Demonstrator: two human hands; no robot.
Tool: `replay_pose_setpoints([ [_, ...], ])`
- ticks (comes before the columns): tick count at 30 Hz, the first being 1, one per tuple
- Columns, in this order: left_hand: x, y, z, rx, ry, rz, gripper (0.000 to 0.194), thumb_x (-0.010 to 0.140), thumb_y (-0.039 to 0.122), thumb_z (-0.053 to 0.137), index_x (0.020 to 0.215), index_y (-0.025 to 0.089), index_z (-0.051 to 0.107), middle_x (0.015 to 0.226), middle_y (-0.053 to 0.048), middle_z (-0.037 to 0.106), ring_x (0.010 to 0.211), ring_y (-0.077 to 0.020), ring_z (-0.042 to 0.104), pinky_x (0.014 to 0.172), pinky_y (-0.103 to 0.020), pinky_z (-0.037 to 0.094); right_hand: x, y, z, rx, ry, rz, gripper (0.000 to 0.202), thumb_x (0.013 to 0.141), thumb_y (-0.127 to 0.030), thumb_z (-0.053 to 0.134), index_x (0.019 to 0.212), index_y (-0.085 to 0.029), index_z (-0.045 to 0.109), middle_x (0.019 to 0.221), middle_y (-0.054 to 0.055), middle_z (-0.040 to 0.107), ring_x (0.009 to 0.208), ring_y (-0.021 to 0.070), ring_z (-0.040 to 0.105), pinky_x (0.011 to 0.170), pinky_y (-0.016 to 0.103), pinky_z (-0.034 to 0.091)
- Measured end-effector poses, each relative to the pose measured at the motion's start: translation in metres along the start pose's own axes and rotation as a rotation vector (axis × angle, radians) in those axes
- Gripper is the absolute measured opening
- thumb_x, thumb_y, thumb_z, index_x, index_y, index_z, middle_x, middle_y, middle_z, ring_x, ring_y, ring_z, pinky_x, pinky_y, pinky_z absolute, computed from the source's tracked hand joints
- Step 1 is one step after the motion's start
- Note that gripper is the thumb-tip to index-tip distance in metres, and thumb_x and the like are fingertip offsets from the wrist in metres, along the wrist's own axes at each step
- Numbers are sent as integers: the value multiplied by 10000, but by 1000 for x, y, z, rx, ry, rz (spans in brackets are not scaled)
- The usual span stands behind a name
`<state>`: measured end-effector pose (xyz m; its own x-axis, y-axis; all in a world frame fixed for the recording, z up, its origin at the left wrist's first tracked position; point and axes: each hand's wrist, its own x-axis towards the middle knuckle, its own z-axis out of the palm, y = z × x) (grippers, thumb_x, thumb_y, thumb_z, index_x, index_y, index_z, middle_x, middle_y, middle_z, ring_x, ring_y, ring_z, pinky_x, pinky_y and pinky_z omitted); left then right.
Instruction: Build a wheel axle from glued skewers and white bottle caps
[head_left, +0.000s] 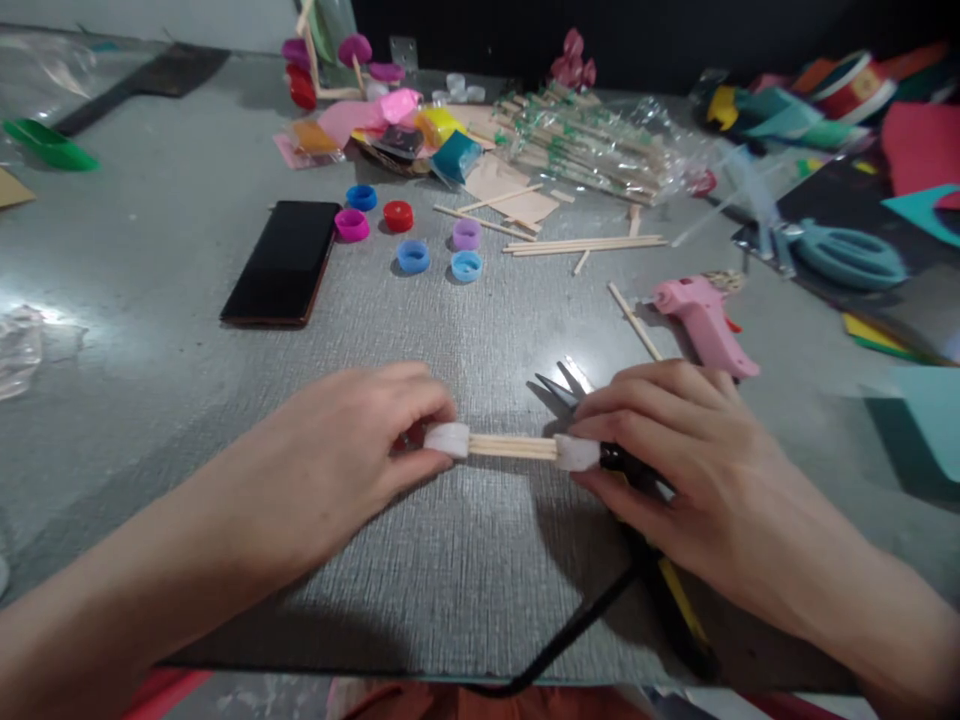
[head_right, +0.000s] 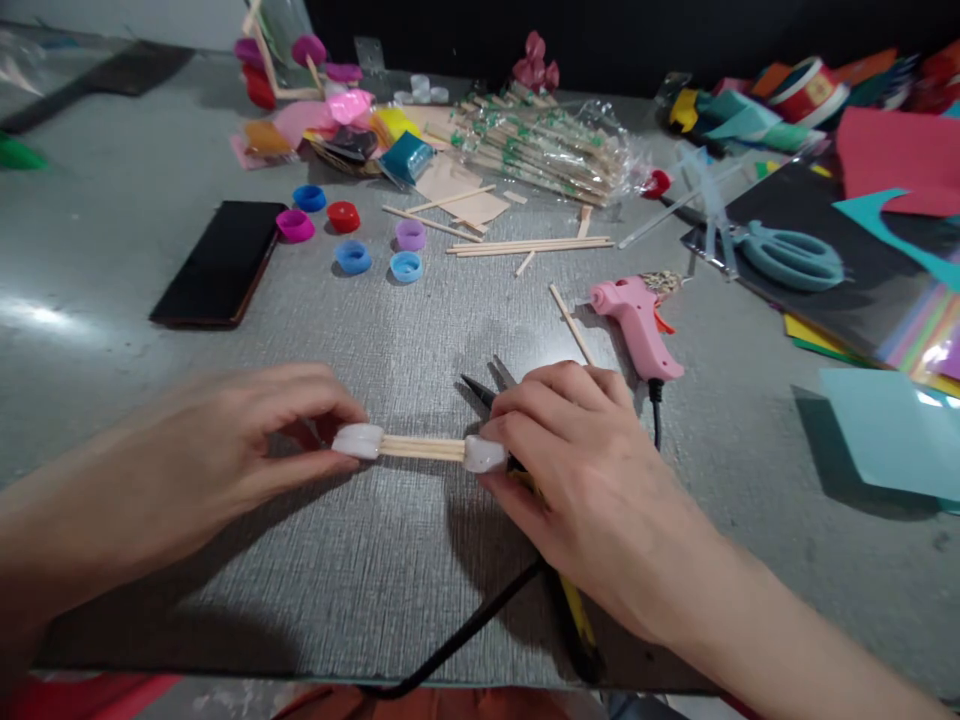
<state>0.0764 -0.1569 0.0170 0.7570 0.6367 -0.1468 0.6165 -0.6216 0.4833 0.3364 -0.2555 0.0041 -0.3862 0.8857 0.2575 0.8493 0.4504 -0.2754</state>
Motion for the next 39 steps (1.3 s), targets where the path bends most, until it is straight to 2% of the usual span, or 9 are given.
replay_pose_setpoints([
  [5, 0, 0, -2, 7, -10, -14, 133, 949, 347, 610, 888, 242, 668, 846, 15, 636, 724, -164, 570, 648, -301, 365, 4, -4, 0, -23, 25, -46, 108, 979, -220, 603, 1006, -169, 695, 947, 47, 718, 917, 262, 609, 827, 469, 430],
  [16, 2, 5, -4, 27, -41, -49, 200, 960, 348, 572, 835, 224, 666, 837, 0, 635, 728, -166, 561, 655, -308, 375, 4, -6, 0, -90, -10, -76, 131, 971, -207, 598, 987, -153, 716, 887, 56, 717, 885, 284, 615, 838, 486, 377],
  [26, -1, 2, -2, 2, -4, 11, 177, 957, 328, 592, 824, 226, 651, 812, -2, 635, 716, -177, 567, 648, -313, 373, 9, -5, 4, -77, -51, -57, 115, 956, -188, 604, 959, -158, 715, 870, 61, 710, 901, 291, 607, 824, 488, 390],
  [30, -4, 0, -4, 25, -12, -12, 120, 936, 353, 627, 916, 240, 662, 868, -3, 657, 734, -186, 583, 652, -316, 380, 4, -3, 1, -69, -29, -67, 149, 960, -240, 624, 1035, -138, 703, 928, 77, 715, 912, 290, 606, 827, 485, 398],
  [33, -8, -3, -6, 65, 6, -20, 214, 884, 419, 697, 1023, 261, 657, 891, -5, 672, 756, -207, 602, 646, -319, 384, 0, 0, -2, -69, -16, -62, 289, 948, -323, 663, 1150, -117, 673, 995, 100, 705, 950, 303, 599, 844, 493, 405],
  [36, -10, -8, -8, 112, 46, 3, 315, 864, 486, 713, 1100, 290, 640, 926, 2, 677, 773, -211, 611, 653, -318, 389, -2, 3, -4, -80, -12, -43, 264, 937, -349, 674, 1100, -142, 680, 1013, 101, 688, 964, 317, 583, 831, 501, 402],
  [39, -10, -11, -7, 134, 41, 10, 288, 898, 493, 675, 1109, 301, 633, 963, 6, 676, 774, -200, 608, 664, -316, 395, -2, 4, -3, -87, -12, -29, 180, 937, -316, 662, 1038, -168, 686, 1058, 101, 678, 991, 326, 566, 831, 509, 403],
])
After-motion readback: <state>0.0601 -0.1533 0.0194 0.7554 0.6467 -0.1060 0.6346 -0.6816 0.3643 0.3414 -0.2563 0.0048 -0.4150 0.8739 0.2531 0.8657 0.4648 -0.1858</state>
